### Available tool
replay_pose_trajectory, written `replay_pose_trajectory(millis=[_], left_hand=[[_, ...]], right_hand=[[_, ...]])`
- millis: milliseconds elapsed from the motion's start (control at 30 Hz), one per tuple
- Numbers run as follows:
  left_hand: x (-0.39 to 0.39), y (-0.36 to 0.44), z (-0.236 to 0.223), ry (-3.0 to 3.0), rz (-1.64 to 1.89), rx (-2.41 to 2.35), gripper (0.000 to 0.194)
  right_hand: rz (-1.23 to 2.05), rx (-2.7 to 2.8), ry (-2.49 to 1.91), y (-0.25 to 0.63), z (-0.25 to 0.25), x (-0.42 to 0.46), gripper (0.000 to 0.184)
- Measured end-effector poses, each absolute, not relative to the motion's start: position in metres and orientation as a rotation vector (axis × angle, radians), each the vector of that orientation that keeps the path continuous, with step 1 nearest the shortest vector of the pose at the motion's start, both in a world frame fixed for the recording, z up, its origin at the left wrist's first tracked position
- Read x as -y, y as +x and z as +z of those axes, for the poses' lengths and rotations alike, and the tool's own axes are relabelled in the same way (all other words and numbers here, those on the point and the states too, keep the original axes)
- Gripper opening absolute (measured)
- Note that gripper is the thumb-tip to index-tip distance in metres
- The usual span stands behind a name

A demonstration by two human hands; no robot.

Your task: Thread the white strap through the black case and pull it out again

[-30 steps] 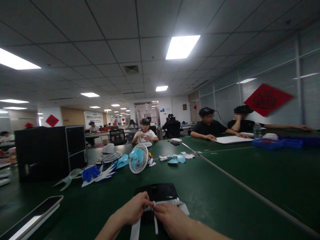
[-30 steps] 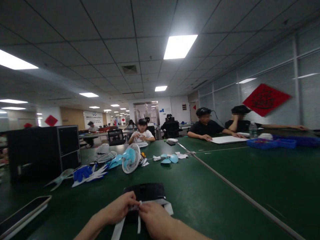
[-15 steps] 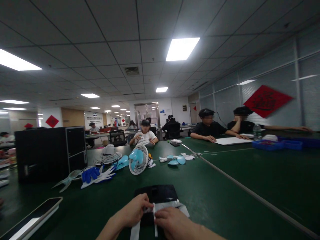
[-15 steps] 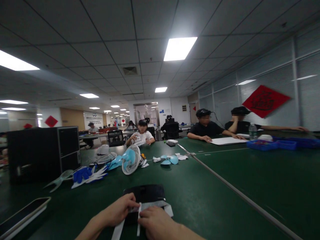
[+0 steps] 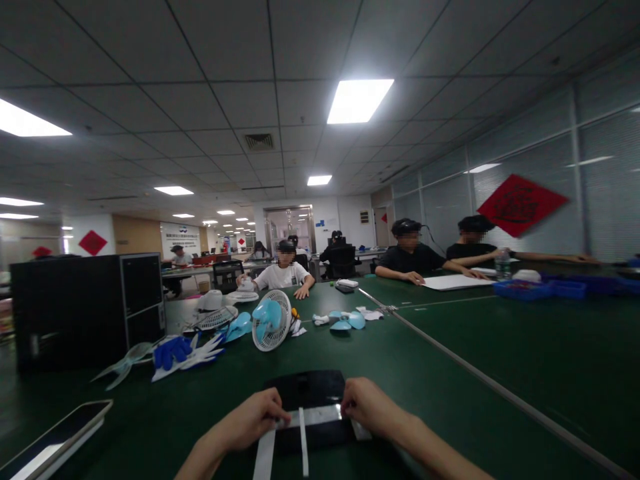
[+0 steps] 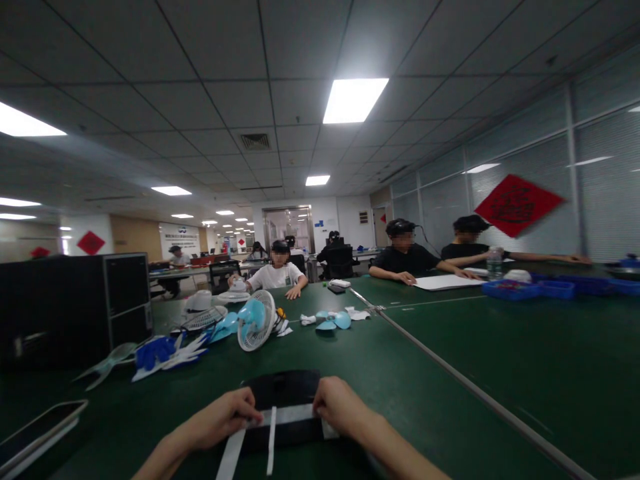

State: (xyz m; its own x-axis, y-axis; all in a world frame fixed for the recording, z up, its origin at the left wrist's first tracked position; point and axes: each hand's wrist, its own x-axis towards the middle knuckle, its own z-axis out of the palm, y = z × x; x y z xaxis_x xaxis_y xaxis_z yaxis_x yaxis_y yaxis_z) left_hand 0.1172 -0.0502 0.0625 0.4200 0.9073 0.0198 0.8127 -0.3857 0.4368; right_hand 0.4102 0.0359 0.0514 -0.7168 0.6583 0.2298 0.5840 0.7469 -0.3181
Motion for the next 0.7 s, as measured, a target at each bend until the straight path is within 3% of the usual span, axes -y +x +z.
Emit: replay_pose_trajectory(millis=[700], left_hand=[[0.044,0.1,0.061,2.149,0.439,-1.571,0.016]], right_hand=[[0.425,2.605,-1.094,0.416,0.063,-0.034,0.026]])
